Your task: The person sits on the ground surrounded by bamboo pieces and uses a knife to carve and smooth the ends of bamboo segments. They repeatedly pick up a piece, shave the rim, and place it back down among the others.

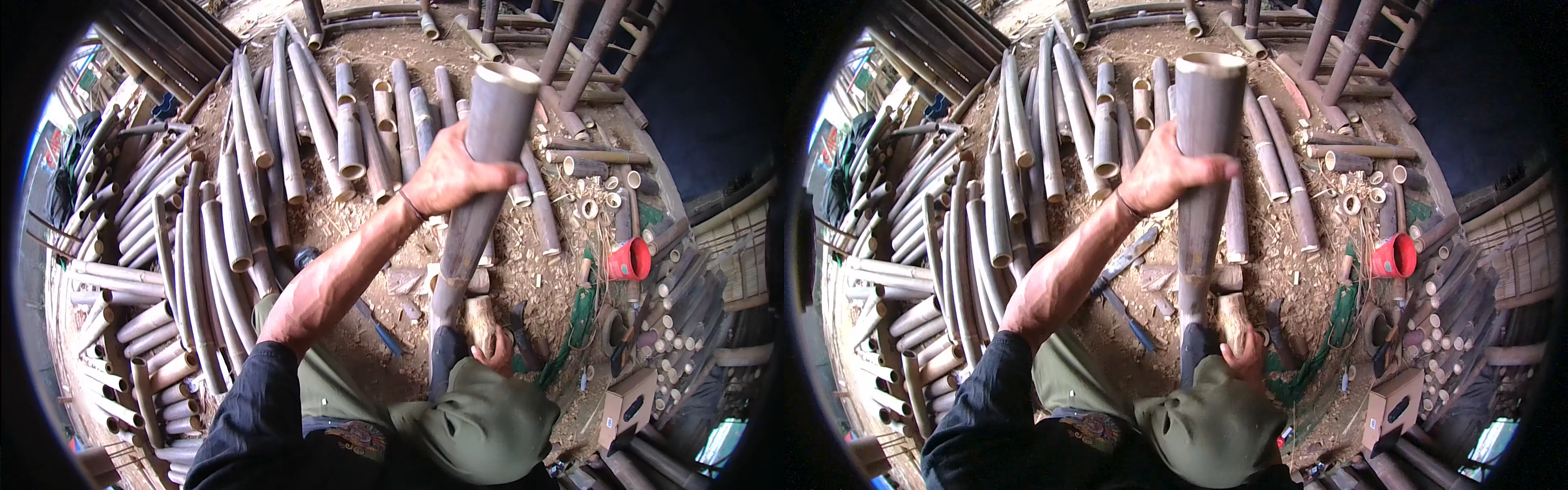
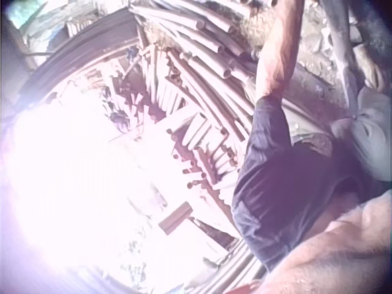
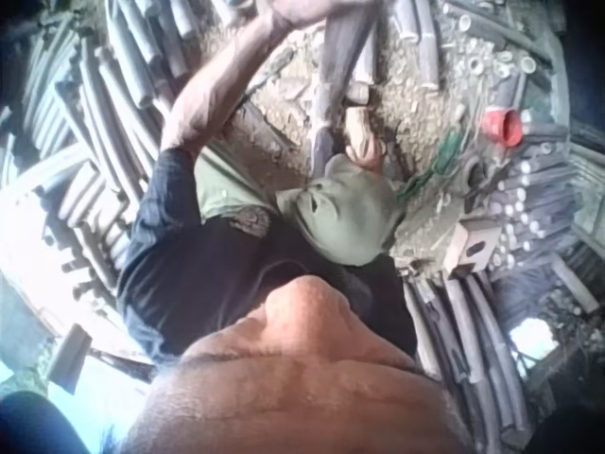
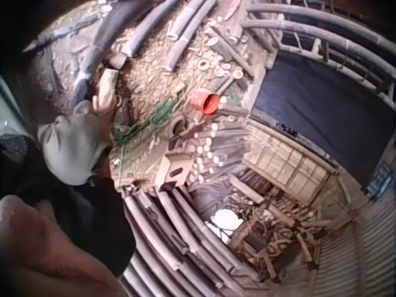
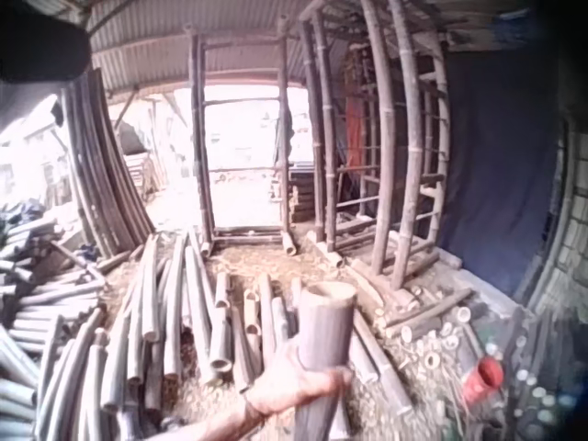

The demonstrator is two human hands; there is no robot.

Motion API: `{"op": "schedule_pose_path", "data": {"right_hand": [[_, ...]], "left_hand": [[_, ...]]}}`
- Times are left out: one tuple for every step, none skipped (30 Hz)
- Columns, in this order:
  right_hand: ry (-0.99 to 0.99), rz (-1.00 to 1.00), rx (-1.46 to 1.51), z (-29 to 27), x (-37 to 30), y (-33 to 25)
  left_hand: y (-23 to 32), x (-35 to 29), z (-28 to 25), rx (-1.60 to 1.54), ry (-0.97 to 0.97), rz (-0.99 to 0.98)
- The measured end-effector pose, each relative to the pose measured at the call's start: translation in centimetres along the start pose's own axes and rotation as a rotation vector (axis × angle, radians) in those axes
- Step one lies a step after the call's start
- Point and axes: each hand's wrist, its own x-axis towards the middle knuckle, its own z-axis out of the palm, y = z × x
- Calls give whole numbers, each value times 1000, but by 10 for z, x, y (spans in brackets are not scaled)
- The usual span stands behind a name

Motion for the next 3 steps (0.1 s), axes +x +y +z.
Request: {"op": "schedule_pose_path", "data": {"right_hand": [[104,55,-128,9,-8,4],[-57,416,-186,11,-21,-10],[-74,410,-193,12,-51,-11]], "left_hand": [[-2,-10,-1,33,9,-4],[-7,-19,-2,26,9,35],[-14,-26,-3,20,8,74]]}}
